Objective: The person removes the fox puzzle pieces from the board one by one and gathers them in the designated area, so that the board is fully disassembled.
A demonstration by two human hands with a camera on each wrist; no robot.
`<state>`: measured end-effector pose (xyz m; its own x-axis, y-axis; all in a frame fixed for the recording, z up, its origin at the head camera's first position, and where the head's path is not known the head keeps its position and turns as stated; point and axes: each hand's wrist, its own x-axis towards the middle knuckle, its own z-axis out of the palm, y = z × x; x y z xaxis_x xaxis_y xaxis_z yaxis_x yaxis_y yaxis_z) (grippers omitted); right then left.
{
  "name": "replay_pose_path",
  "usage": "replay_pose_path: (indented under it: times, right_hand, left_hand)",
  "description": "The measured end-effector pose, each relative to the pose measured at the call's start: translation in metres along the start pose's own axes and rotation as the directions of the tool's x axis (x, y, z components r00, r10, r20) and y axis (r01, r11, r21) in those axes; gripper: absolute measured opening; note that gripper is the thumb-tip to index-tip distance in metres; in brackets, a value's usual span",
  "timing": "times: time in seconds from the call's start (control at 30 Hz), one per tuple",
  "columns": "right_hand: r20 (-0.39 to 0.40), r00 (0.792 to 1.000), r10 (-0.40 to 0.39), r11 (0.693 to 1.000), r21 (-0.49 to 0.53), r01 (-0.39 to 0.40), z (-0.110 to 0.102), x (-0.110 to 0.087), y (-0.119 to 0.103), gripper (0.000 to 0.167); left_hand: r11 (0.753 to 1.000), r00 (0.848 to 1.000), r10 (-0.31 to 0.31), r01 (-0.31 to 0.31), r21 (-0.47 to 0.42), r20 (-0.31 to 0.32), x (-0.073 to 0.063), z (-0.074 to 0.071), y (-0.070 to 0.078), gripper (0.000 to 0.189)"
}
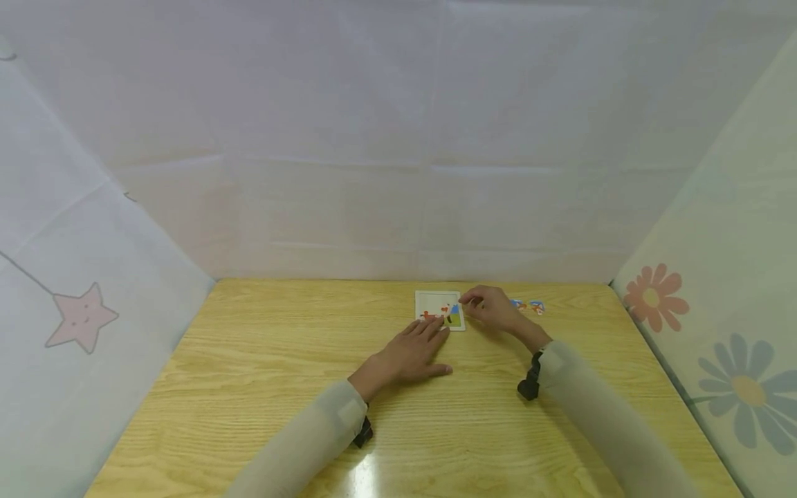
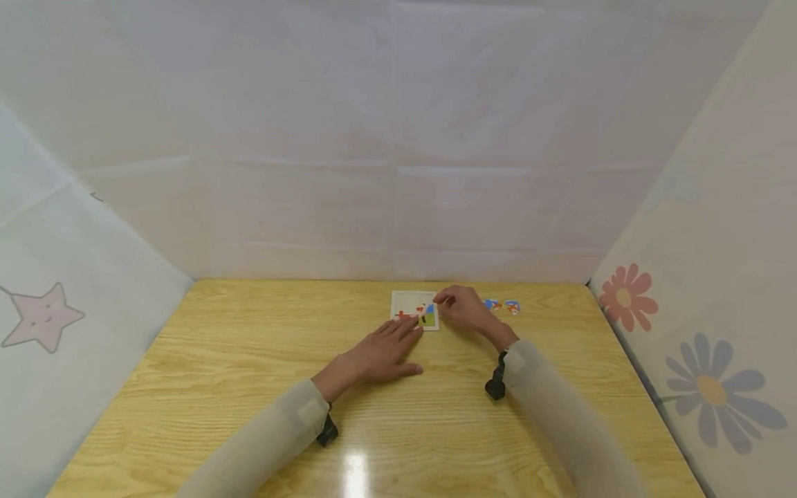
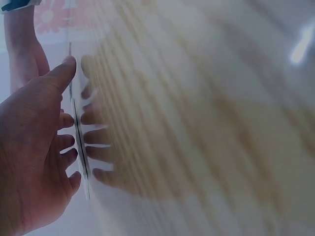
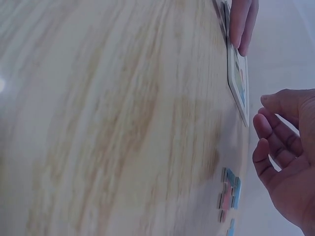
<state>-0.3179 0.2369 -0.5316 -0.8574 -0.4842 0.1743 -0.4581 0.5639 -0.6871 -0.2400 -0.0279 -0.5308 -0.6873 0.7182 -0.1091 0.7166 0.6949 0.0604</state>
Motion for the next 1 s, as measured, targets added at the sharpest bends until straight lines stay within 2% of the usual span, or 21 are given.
replay_pose_path:
  times: [0.5,1.0]
  right_hand:
    - [0.01,0.996,0.091,0.996,0.012,-0.091,0.013,0.01,-0.001,0.025]
    - [0.033,0.992,0.123,0.992,-0.007,-0.123,0.015,0.015,-0.003,0.024]
  left_hand:
    - [1.0,1.0,0.018,-0.018,0.012,-0.007,0.006,0.001,0.002,0.086]
    - [1.0,1.0,0.008,-0.008,0.007,0.027,0.01,-0.002,0.006,0.085]
